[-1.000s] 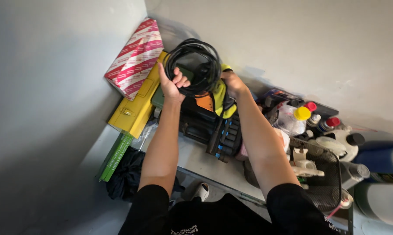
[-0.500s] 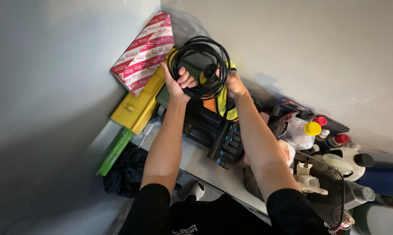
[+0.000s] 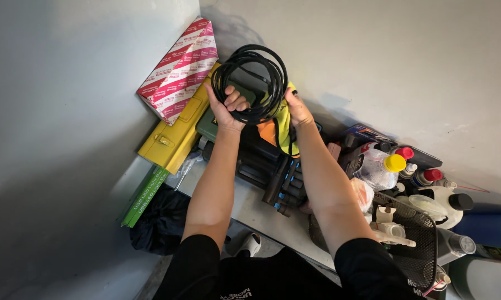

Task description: Cleaning and organizing various tools, spray cans, and an extension cord on a garage workbench, including washing a cloth.

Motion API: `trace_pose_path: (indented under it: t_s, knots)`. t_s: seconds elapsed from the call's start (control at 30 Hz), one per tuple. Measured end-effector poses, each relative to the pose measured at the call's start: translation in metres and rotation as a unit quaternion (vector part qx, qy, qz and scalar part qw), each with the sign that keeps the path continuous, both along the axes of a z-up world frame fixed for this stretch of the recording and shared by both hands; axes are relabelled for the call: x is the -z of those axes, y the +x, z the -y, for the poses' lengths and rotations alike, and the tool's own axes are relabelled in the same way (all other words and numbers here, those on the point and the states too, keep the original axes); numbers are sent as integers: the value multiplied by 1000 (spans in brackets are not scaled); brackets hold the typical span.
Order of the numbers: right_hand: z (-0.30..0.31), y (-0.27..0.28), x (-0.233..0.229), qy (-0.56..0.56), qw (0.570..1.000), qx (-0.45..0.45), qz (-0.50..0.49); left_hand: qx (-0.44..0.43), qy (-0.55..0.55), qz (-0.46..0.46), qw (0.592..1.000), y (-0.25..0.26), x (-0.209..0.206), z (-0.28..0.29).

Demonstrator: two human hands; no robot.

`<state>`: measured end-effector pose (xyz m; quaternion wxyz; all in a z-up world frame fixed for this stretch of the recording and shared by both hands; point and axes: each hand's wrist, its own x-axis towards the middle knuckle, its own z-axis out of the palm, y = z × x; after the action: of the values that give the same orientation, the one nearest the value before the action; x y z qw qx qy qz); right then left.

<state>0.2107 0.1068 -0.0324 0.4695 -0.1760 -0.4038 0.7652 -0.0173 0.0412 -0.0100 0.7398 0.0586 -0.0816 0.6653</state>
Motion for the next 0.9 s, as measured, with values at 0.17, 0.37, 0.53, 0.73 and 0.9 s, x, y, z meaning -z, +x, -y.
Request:
trace_pose_path:
  t_s: [0.17, 0.37, 0.53, 0.73, 0.9]
  knots:
    - [25, -9, -59, -72, 977, 102, 176, -67, -126, -93, 985, -14, -24, 6]
    - [37, -16, -64, -37, 861, 315, 396, -134, -196, -228, 944, -39, 44, -30]
    - [35, -11, -53, -30, 722, 346, 598, -224, -294, -350, 861, -34, 39, -26]
    - [58, -6, -66, 72, 624, 317, 711, -265, -354, -463, 768, -17, 3, -9]
    - [101, -18, -78, 200, 586, 364, 696, -196, -417, -528, 714, -16, 7, -12]
